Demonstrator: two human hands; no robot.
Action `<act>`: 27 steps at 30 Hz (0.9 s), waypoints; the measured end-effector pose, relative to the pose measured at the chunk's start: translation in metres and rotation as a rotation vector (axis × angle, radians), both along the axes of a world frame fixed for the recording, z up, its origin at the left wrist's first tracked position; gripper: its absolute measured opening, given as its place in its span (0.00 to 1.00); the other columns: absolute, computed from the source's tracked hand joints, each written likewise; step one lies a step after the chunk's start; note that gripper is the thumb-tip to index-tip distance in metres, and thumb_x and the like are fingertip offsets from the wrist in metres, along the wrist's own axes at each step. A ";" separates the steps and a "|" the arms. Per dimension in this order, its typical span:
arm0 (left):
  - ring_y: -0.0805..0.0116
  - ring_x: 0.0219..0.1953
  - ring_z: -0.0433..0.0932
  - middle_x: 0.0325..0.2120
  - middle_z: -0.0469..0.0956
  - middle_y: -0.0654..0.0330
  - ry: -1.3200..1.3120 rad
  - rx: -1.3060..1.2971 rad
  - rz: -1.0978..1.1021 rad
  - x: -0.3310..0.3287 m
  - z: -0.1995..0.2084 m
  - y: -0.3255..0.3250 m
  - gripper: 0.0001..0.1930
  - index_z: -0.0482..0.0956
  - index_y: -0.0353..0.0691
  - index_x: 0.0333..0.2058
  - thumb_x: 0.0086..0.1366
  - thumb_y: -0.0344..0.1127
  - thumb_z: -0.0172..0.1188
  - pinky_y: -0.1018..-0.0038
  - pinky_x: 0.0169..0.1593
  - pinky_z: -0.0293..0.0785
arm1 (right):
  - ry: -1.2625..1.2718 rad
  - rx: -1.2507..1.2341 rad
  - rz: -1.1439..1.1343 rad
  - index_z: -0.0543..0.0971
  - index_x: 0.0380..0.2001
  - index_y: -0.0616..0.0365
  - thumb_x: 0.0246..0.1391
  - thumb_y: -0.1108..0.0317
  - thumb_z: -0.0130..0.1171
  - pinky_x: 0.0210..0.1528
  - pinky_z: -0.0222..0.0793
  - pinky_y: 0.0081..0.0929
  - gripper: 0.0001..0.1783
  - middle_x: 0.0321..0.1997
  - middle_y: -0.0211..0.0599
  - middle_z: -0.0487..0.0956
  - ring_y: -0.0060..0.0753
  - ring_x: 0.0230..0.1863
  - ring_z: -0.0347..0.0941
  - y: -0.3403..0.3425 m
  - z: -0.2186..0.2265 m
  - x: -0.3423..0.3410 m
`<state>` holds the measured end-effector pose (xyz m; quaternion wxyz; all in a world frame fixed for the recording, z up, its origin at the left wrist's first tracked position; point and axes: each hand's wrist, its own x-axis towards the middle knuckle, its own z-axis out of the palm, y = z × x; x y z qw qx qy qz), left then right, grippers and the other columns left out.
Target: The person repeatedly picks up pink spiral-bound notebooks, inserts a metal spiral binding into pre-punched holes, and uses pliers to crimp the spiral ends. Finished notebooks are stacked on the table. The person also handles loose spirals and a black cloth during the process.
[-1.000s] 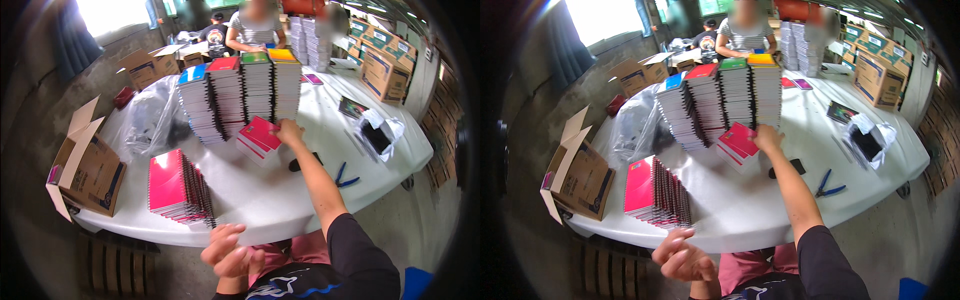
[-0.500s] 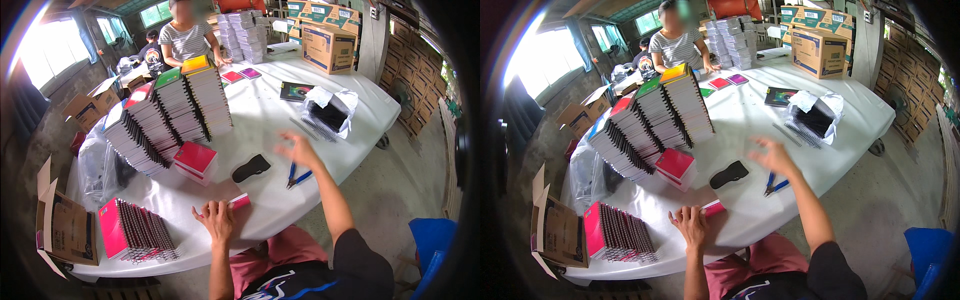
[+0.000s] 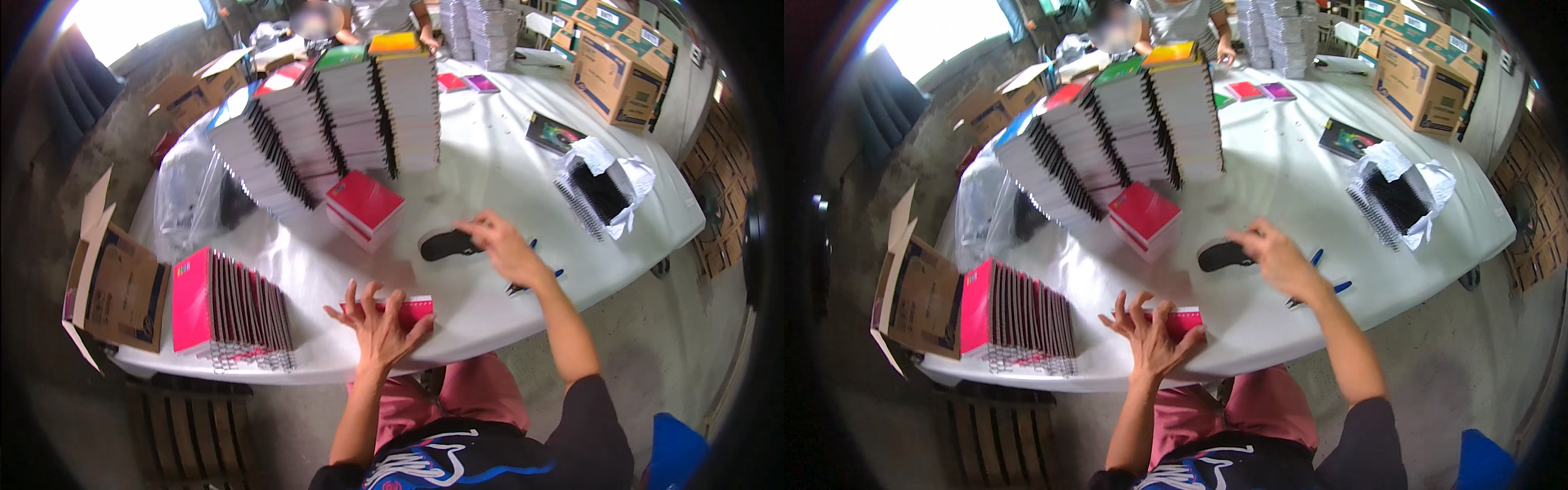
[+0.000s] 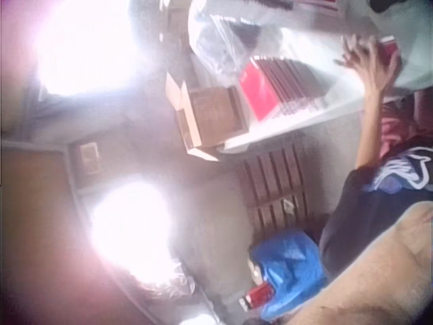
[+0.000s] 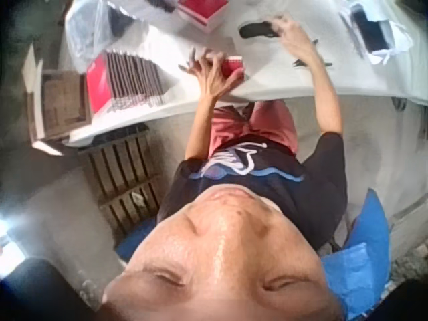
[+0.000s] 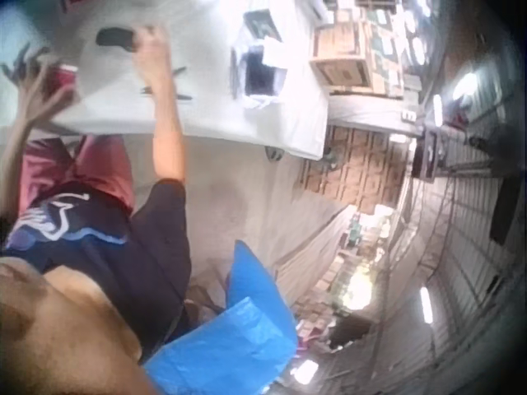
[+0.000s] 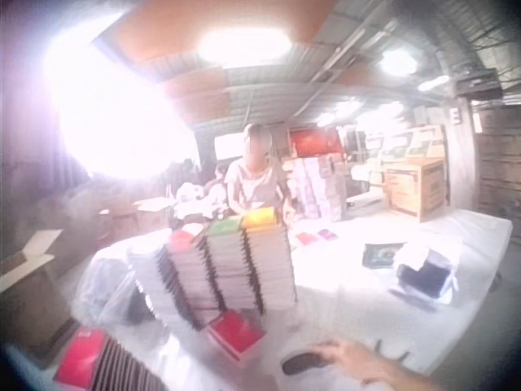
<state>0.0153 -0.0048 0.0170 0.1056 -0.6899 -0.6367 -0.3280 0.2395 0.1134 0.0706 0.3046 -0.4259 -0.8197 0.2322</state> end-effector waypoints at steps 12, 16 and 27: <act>0.59 0.44 0.64 0.34 0.68 0.65 -0.081 0.146 0.030 0.009 0.001 0.008 0.25 0.73 0.50 0.31 0.37 0.56 0.69 0.50 0.50 0.51 | 0.270 -0.022 0.161 0.81 0.36 0.55 0.53 0.71 0.58 0.29 0.64 0.25 0.07 0.27 0.34 0.74 0.30 0.27 0.68 -0.063 -0.004 -0.044; 0.61 0.44 0.65 0.36 0.68 0.65 -0.090 0.121 0.039 0.006 0.004 0.008 0.26 0.74 0.50 0.32 0.38 0.59 0.68 0.51 0.49 0.52 | 0.130 -0.317 0.283 0.79 0.39 0.57 0.58 0.69 0.53 0.28 0.63 0.23 0.09 0.25 0.34 0.72 0.27 0.25 0.67 -0.057 0.003 -0.036; 0.58 0.48 0.63 0.38 0.68 0.60 -0.165 0.110 -0.018 -0.002 0.002 0.006 0.29 0.73 0.46 0.31 0.42 0.65 0.63 0.48 0.52 0.53 | 0.123 -0.113 0.197 0.74 0.45 0.60 0.58 0.66 0.53 0.30 0.67 0.23 0.14 0.28 0.36 0.74 0.25 0.24 0.69 -0.070 0.011 -0.038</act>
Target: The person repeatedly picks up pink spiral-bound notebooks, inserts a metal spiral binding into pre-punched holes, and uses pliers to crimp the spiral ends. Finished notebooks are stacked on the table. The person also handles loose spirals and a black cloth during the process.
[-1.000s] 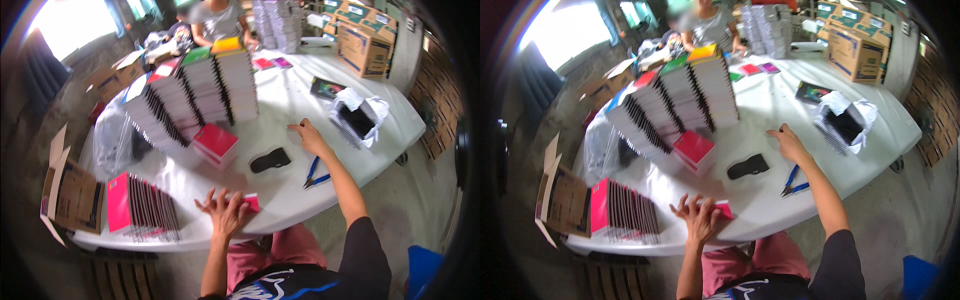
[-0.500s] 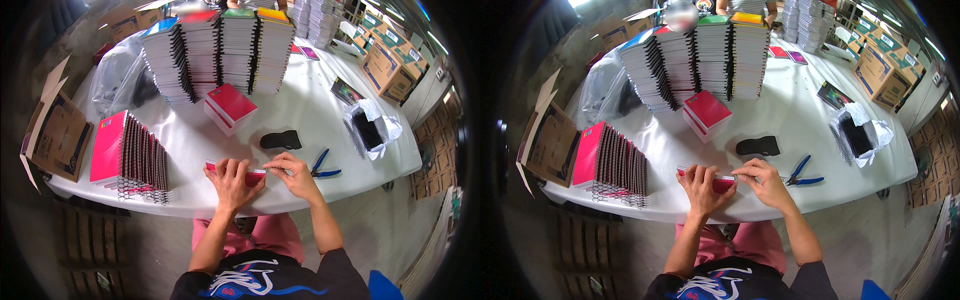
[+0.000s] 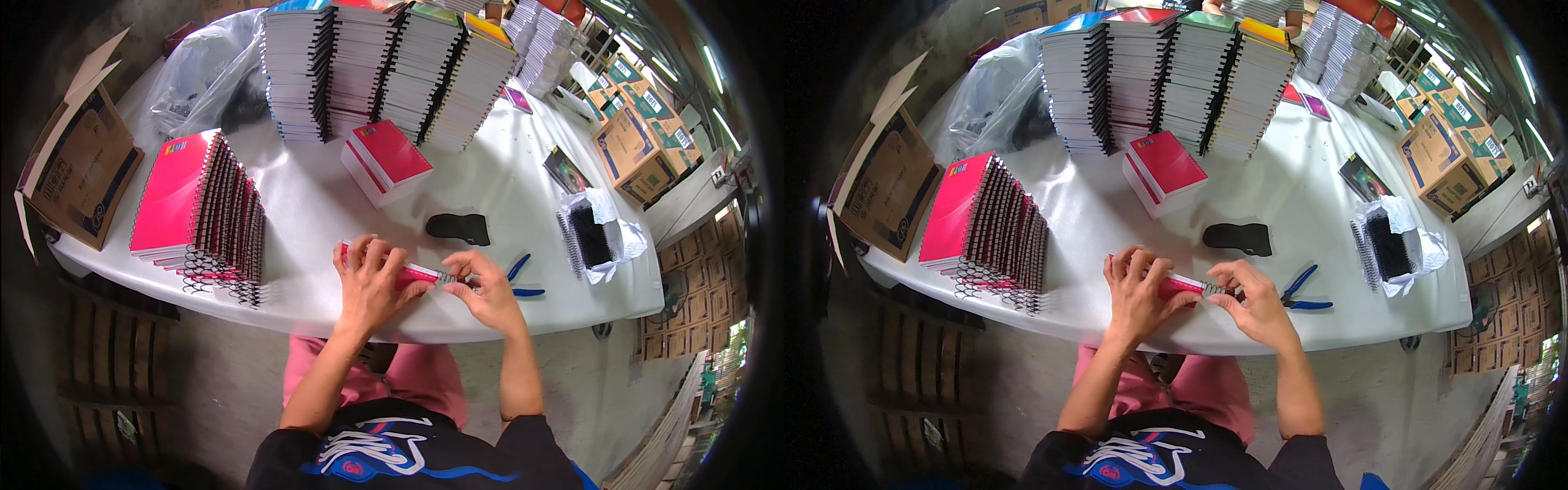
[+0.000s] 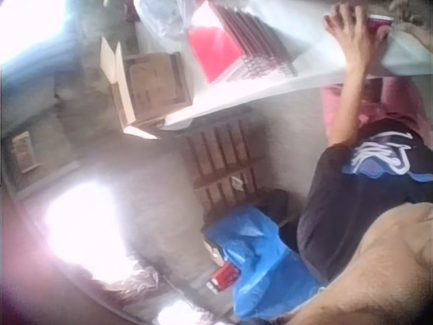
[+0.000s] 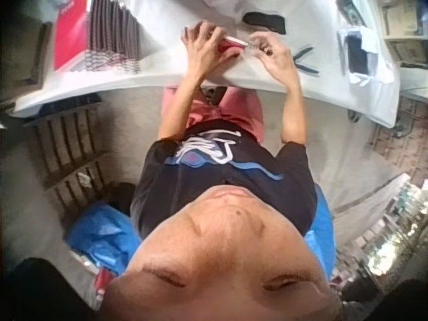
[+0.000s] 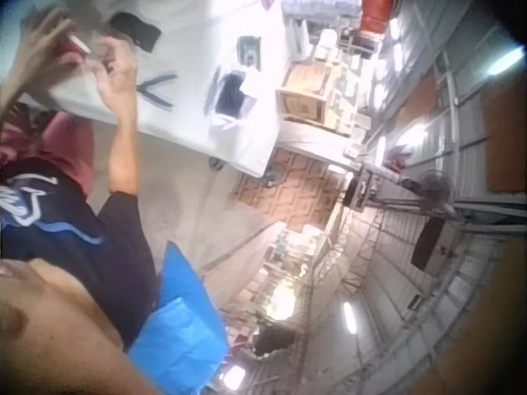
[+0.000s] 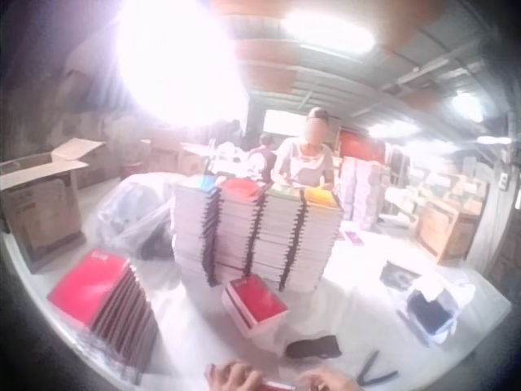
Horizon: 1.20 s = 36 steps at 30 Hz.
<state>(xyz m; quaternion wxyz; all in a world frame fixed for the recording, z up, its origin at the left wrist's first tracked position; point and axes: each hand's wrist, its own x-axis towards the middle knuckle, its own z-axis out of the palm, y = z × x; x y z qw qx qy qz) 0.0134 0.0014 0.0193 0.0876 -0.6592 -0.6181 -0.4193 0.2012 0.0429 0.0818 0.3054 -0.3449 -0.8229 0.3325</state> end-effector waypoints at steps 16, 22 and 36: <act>0.48 0.55 0.58 0.44 0.65 0.55 -0.141 0.024 -0.087 -0.003 0.015 -0.004 0.27 0.72 0.39 0.23 0.36 0.56 0.73 0.54 0.56 0.56 | 0.197 -0.245 -0.145 0.77 0.36 0.61 0.46 0.76 0.55 0.50 0.70 0.42 0.11 0.37 0.40 0.76 0.41 0.40 0.75 0.100 -0.046 0.025; 0.48 0.59 0.54 0.47 0.64 0.56 -0.118 -0.050 -0.146 -0.010 0.009 -0.004 0.27 0.72 0.40 0.23 0.40 0.59 0.69 0.43 0.59 0.47 | 0.085 -0.391 0.109 0.80 0.27 0.62 0.46 0.70 0.62 0.43 0.73 0.32 0.06 0.29 0.43 0.79 0.36 0.34 0.77 0.053 -0.056 -0.006; 0.48 0.60 0.54 0.50 0.64 0.54 -0.127 -0.050 -0.157 -0.015 0.019 0.001 0.28 0.72 0.39 0.21 0.36 0.59 0.71 0.58 0.55 0.60 | -0.034 -0.223 -0.022 0.81 0.27 0.61 0.34 0.88 0.55 0.37 0.70 0.22 0.15 0.30 0.38 0.80 0.28 0.33 0.76 0.057 -0.031 -0.020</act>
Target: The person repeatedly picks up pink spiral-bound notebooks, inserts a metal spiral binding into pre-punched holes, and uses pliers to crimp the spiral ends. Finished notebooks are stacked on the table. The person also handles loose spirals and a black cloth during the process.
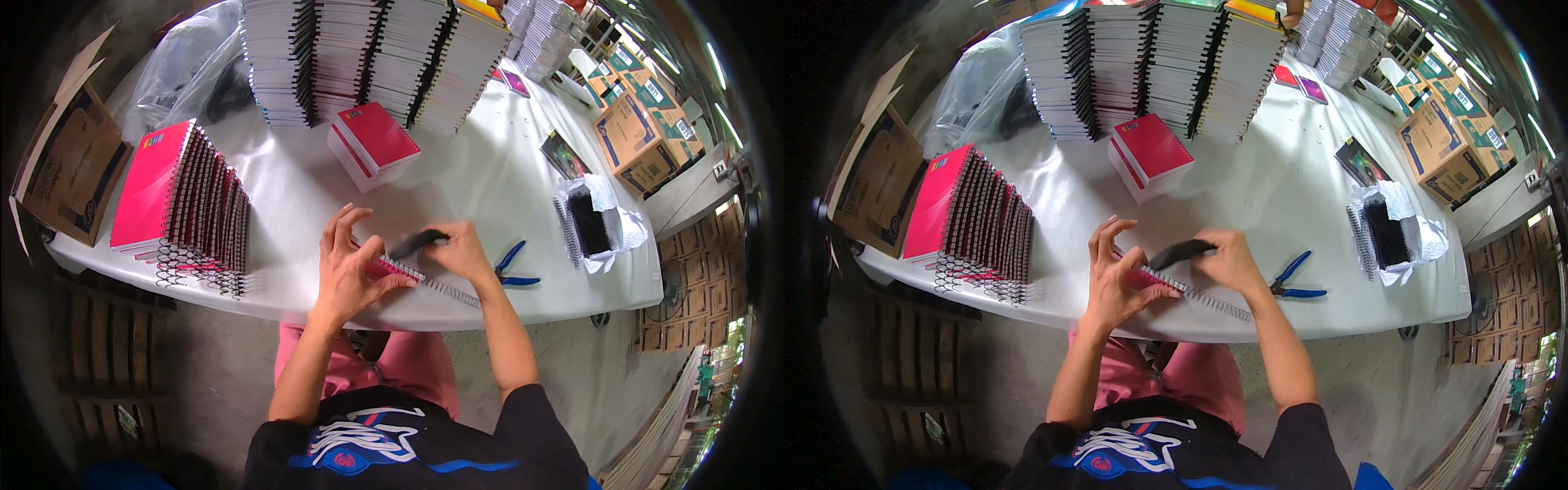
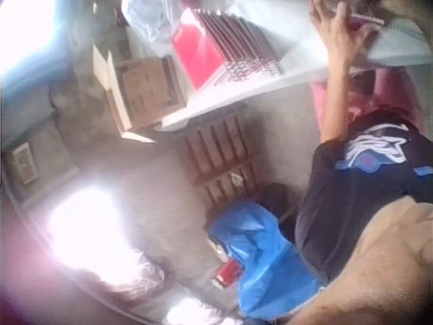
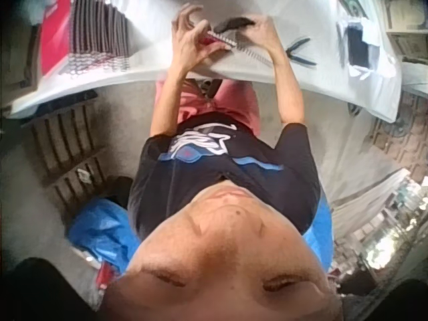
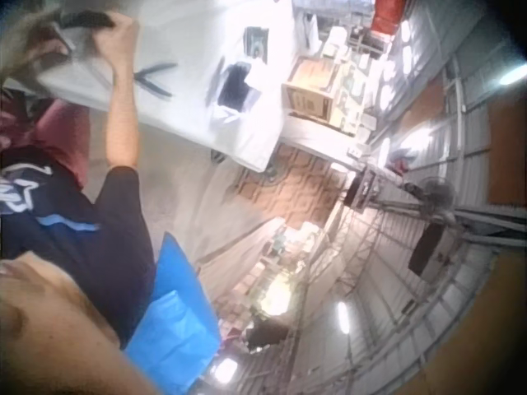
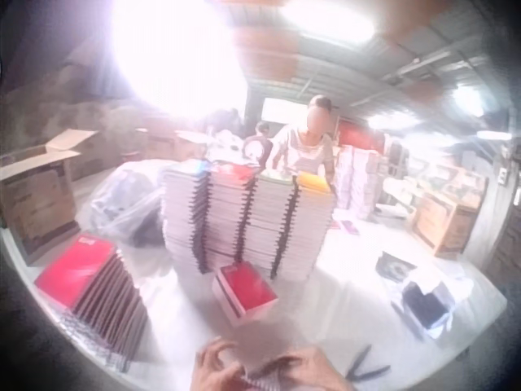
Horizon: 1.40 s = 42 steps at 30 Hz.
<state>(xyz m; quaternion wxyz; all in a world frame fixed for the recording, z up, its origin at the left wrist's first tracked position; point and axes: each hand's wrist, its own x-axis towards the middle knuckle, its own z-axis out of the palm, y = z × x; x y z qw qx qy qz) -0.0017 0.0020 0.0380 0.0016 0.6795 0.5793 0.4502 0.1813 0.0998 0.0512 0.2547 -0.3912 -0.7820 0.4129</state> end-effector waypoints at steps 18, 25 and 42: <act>0.57 0.47 0.62 0.43 0.58 0.51 -0.498 -0.032 -0.020 -0.010 -0.031 0.011 0.52 0.53 0.37 0.40 0.20 0.50 0.81 0.65 0.47 0.67 | 0.342 -0.194 0.169 0.81 0.29 0.64 0.37 0.76 0.62 0.37 0.69 0.22 0.10 0.28 0.38 0.80 0.27 0.31 0.75 -0.011 0.019 -0.029; 0.62 0.41 0.62 0.41 0.57 0.55 -0.596 -0.188 -0.107 -0.015 -0.028 0.014 0.54 0.51 0.36 0.41 0.21 0.52 0.81 0.70 0.47 0.66 | 0.181 -0.013 0.181 0.82 0.30 0.62 0.35 0.84 0.59 0.37 0.70 0.22 0.14 0.29 0.34 0.81 0.24 0.31 0.75 -0.013 0.020 -0.044; 0.80 0.31 0.68 0.27 0.72 0.68 -1.035 -0.258 -0.270 -0.018 -0.027 0.000 0.09 0.72 0.35 0.36 0.61 0.33 0.61 0.83 0.37 0.66 | -0.576 0.150 0.022 0.64 0.60 0.53 0.35 0.56 0.72 0.66 0.50 0.37 0.46 0.66 0.45 0.58 0.47 0.68 0.50 -0.012 0.010 0.167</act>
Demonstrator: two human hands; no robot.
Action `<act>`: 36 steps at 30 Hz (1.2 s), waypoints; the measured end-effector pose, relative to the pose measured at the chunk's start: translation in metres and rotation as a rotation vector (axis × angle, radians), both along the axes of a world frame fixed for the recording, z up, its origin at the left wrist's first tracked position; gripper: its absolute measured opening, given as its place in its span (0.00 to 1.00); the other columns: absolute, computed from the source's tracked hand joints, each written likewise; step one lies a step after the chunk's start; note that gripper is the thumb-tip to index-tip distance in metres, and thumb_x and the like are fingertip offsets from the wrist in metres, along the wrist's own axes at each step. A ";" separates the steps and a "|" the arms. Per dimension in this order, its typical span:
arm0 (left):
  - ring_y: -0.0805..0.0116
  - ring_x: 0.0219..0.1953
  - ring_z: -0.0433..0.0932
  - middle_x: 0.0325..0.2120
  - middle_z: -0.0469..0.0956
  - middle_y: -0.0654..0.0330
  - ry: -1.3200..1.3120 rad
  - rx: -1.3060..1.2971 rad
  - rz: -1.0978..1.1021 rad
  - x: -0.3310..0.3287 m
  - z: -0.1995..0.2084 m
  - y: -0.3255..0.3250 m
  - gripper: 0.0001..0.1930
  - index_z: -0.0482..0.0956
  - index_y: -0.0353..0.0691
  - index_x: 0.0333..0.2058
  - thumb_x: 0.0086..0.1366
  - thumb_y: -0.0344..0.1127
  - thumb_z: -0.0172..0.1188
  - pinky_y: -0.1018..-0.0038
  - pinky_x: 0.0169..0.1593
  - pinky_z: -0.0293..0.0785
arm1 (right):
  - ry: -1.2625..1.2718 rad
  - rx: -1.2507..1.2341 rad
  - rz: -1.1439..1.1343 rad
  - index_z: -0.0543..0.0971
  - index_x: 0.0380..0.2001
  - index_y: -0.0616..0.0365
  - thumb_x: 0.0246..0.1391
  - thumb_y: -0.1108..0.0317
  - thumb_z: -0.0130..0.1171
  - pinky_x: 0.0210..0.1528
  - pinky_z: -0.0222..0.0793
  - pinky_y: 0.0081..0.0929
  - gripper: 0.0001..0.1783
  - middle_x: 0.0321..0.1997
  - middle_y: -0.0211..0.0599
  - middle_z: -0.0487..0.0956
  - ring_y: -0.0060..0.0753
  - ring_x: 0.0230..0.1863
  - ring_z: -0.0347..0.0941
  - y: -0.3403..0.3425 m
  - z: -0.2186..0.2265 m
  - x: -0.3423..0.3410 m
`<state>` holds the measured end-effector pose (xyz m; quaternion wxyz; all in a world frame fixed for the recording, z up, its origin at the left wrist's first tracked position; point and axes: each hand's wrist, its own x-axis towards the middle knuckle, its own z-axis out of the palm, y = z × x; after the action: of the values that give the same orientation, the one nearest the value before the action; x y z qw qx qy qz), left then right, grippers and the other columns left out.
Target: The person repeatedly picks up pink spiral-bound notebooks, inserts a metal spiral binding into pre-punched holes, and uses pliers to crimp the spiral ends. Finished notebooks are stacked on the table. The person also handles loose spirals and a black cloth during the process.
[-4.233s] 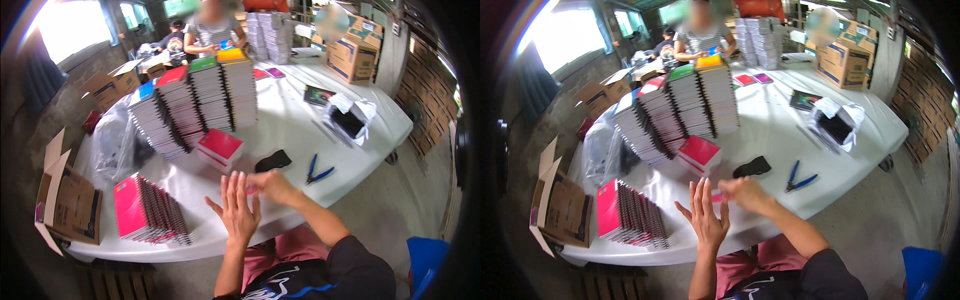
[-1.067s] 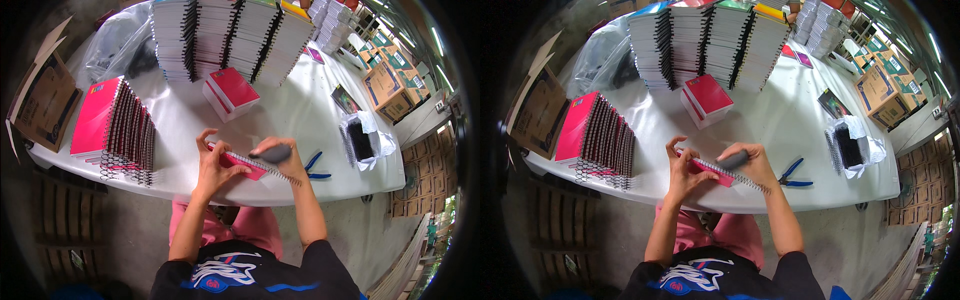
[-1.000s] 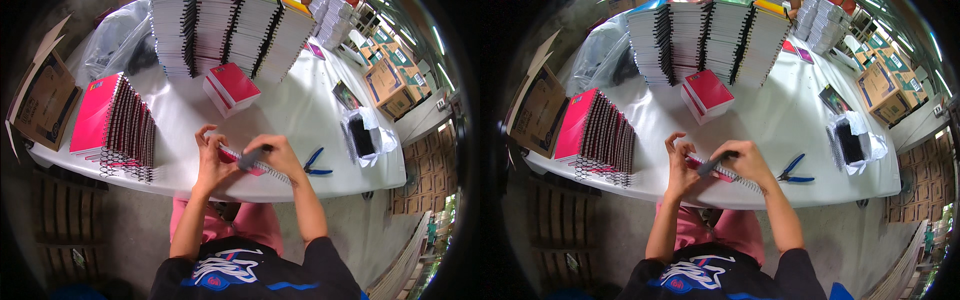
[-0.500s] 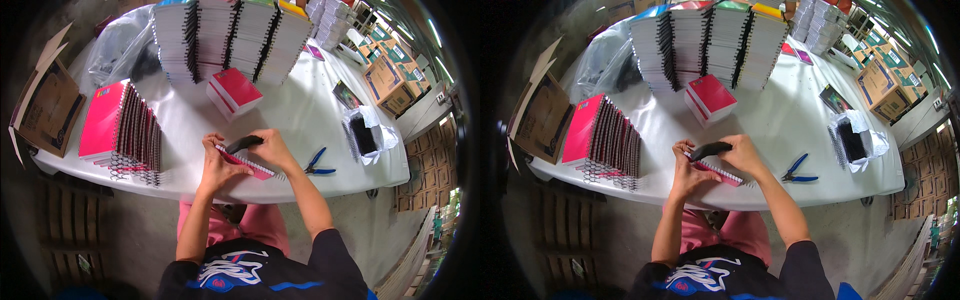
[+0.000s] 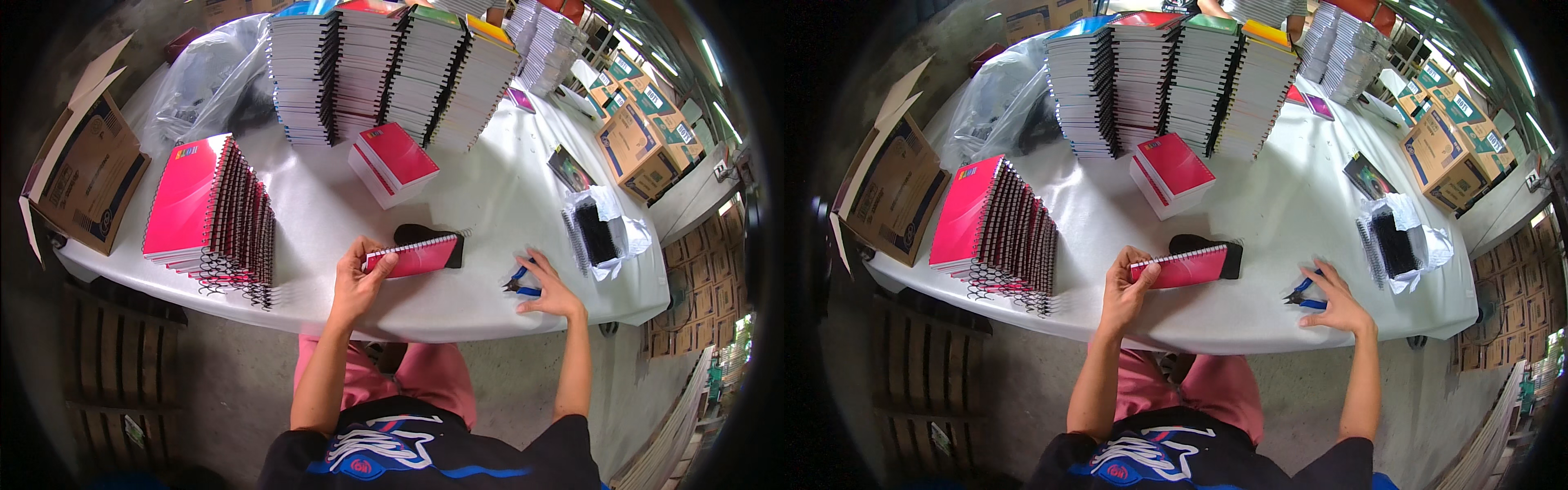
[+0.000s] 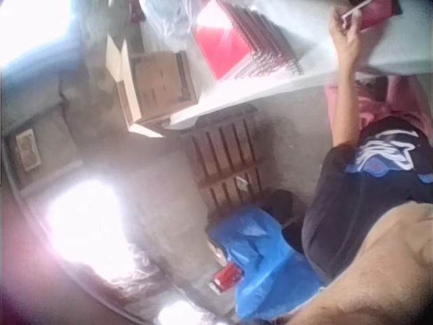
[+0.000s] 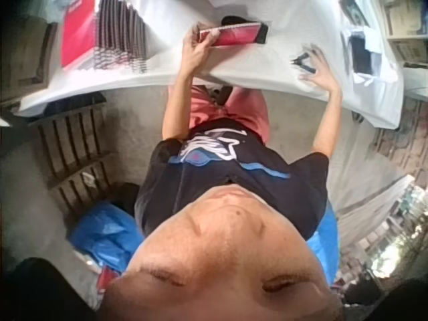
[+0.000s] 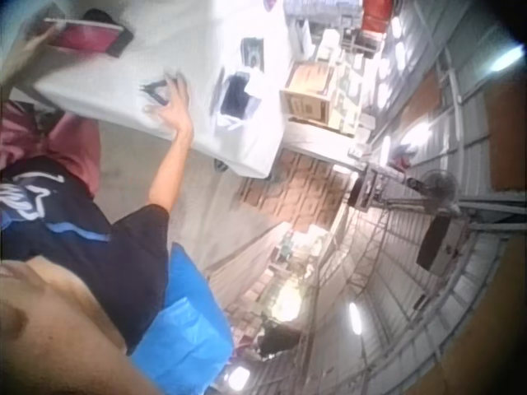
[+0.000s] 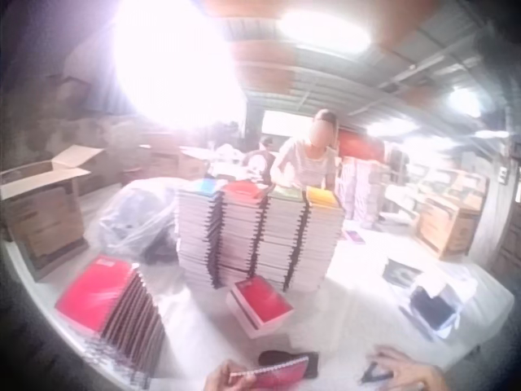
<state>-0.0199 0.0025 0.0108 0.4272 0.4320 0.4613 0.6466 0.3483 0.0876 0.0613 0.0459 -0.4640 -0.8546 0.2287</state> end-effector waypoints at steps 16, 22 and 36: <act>0.73 0.37 0.76 0.33 0.79 0.59 0.003 0.191 -0.088 0.046 0.025 -0.017 0.13 0.79 0.35 0.40 0.54 0.23 0.63 0.79 0.39 0.72 | 0.462 0.689 0.180 0.74 0.35 0.55 0.35 0.76 0.66 0.43 0.66 0.34 0.19 0.37 0.36 0.74 0.41 0.37 0.73 -0.079 0.050 -0.161; 0.72 0.39 0.77 0.38 0.79 0.57 -0.286 0.079 -0.191 0.043 0.010 -0.024 0.15 0.73 0.30 0.46 0.59 0.21 0.58 0.78 0.41 0.74 | 0.630 0.238 0.099 0.73 0.35 0.59 0.38 0.78 0.63 0.38 0.68 0.35 0.17 0.34 0.43 0.76 0.47 0.36 0.74 -0.060 0.038 -0.169; 0.71 0.35 0.77 0.32 0.81 0.59 0.087 0.037 -0.022 0.044 0.006 -0.019 0.14 0.82 0.36 0.37 0.50 0.29 0.69 0.78 0.42 0.72 | 0.580 0.228 -0.139 0.71 0.43 0.58 0.50 0.61 0.61 0.42 0.68 0.39 0.19 0.43 0.45 0.72 0.52 0.41 0.72 -0.068 0.056 -0.164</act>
<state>0.0242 -0.0162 0.0171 0.4058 0.4726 0.4626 0.6309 0.1840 0.0197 0.1171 0.3549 -0.4284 -0.7924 0.2503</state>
